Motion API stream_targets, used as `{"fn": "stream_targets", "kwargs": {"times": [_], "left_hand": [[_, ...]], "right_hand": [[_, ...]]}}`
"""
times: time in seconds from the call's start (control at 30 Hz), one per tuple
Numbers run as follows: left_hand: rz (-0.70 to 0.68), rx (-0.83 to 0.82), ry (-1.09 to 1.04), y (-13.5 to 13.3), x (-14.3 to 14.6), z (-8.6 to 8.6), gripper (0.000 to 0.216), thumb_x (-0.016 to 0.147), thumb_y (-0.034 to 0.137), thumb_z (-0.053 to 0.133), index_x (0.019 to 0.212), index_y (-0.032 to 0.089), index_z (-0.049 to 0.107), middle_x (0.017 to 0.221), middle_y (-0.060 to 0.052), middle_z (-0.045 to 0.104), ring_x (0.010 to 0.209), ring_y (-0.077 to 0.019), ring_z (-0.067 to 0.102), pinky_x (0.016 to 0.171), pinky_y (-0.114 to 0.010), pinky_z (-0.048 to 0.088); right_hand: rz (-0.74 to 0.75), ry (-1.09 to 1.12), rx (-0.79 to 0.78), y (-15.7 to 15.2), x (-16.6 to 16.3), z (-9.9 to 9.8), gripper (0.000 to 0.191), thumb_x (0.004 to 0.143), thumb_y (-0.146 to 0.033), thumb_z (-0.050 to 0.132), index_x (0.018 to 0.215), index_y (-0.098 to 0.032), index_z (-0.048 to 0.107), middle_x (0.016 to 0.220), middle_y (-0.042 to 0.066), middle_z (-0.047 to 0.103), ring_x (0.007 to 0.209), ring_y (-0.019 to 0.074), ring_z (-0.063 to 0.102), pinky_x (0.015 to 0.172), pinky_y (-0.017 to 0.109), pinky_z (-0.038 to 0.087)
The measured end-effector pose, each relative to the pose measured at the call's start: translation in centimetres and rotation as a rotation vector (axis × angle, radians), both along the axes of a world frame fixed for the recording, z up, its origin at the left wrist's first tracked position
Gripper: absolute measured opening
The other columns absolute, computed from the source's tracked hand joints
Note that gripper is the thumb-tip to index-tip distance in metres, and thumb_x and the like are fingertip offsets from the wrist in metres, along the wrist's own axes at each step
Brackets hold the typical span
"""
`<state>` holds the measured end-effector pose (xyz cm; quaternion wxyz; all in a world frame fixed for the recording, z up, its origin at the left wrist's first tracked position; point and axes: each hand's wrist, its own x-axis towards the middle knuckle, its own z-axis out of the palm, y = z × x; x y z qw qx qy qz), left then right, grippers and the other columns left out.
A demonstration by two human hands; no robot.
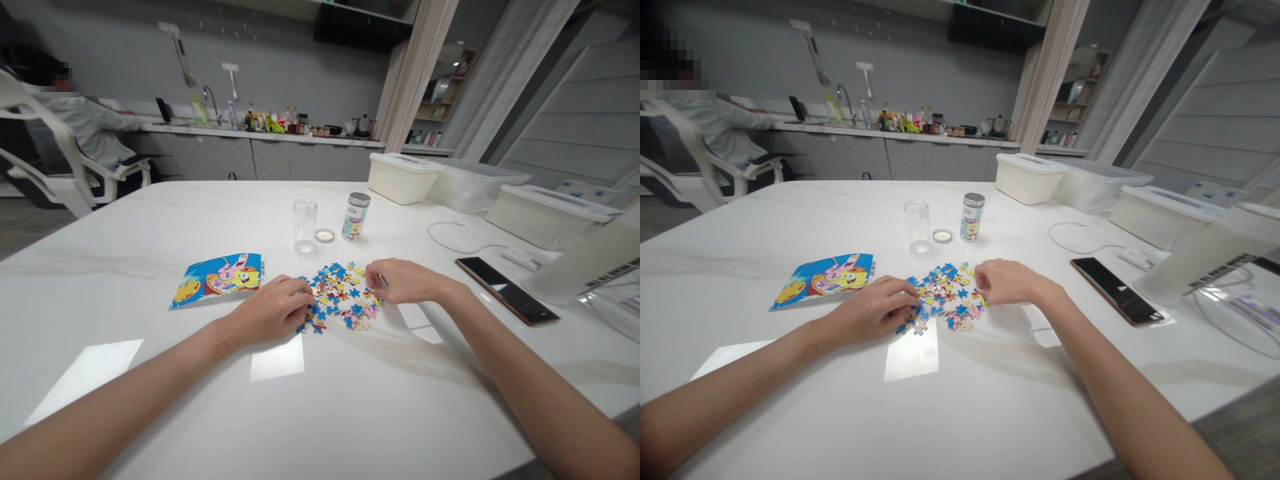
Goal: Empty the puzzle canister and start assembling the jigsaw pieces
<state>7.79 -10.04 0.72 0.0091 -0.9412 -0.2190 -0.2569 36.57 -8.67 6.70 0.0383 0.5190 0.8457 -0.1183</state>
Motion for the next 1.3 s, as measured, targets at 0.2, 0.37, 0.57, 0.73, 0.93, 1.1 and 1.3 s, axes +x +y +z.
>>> {"fn": "stream_targets", "kwargs": {"times": [0.2,0.37,0.57,0.73,0.93,1.1,1.3], "left_hand": [[0.008,-0.001,0.007,0.1,0.0,0.0,0.019,0.090,0.013,0.045,0.095,0.018,0.063,0.096,-0.006,0.067,0.086,-0.0169,0.061,0.080,-0.033,0.048],[0.010,-0.003,0.013,0.0,0.0,0.1,0.021,0.090,0.013,0.044,0.095,0.019,0.063,0.096,-0.006,0.067,0.086,-0.0168,0.061,0.080,-0.033,0.048],[0.009,-0.003,0.010,0.0,0.0,0.0,0.021,0.090,0.012,0.044,0.095,0.019,0.063,0.096,-0.006,0.067,0.085,-0.0167,0.061,0.080,-0.033,0.048],[0.004,-0.011,0.007,0.0,0.0,0.0,0.020,0.090,0.013,0.045,0.095,0.018,0.064,0.097,-0.006,0.067,0.086,-0.0166,0.061,0.080,-0.033,0.048],[0.010,-0.007,0.011,0.0,0.0,0.1,0.020,0.089,0.012,0.045,0.095,0.018,0.063,0.096,-0.006,0.068,0.085,-0.0173,0.061,0.080,-0.033,0.048],[0.008,-0.004,0.008,-0.1,0.0,0.1,0.020,0.090,0.012,0.045,0.095,0.018,0.063,0.096,-0.006,0.067,0.086,-0.0171,0.061,0.080,-0.033,0.048],[0.003,0.000,0.005,-0.1,0.0,0.2,0.020,0.089,0.012,0.045,0.094,0.018,0.062,0.096,-0.006,0.067,0.085,-0.0165,0.061,0.080,-0.033,0.048]], "right_hand": [[0.030,0.006,0.003,0.1,-0.3,-0.3,0.011,0.071,-0.017,0.056,0.081,-0.021,0.061,0.077,0.002,0.067,0.066,0.0147,0.056,0.059,0.024,0.035],[-0.039,0.028,0.086,0.2,-0.5,-0.3,0.018,0.075,-0.015,0.053,0.084,-0.022,0.067,0.081,0.003,0.070,0.069,0.0150,0.059,0.060,0.025,0.036],[-0.006,0.124,0.152,1.2,0.0,-1.5,0.019,0.078,-0.017,0.055,0.089,-0.021,0.070,0.093,0.004,0.071,0.079,0.0161,0.062,0.068,0.025,0.042],[-0.009,0.145,0.173,1.3,0.2,-1.6,0.021,0.081,-0.018,0.054,0.096,-0.021,0.069,0.094,0.005,0.069,0.082,0.0174,0.062,0.071,0.027,0.043],[0.183,0.170,-0.004,0.3,-0.7,-0.5,0.011,0.078,-0.027,0.061,0.084,-0.019,0.065,0.089,0.005,0.067,0.079,0.0174,0.059,0.072,0.028,0.043],[0.214,0.186,-0.035,-0.1,-0.9,-0.3,0.012,0.078,-0.028,0.063,0.086,-0.019,0.061,0.089,0.005,0.065,0.079,0.0171,0.056,0.072,0.029,0.042],[0.210,0.222,-0.098,0.1,-0.9,-0.8,0.007,0.077,-0.023,0.061,0.083,-0.018,0.060,0.086,0.003,0.061,0.074,0.0144,0.054,0.068,0.026,0.042]]}}
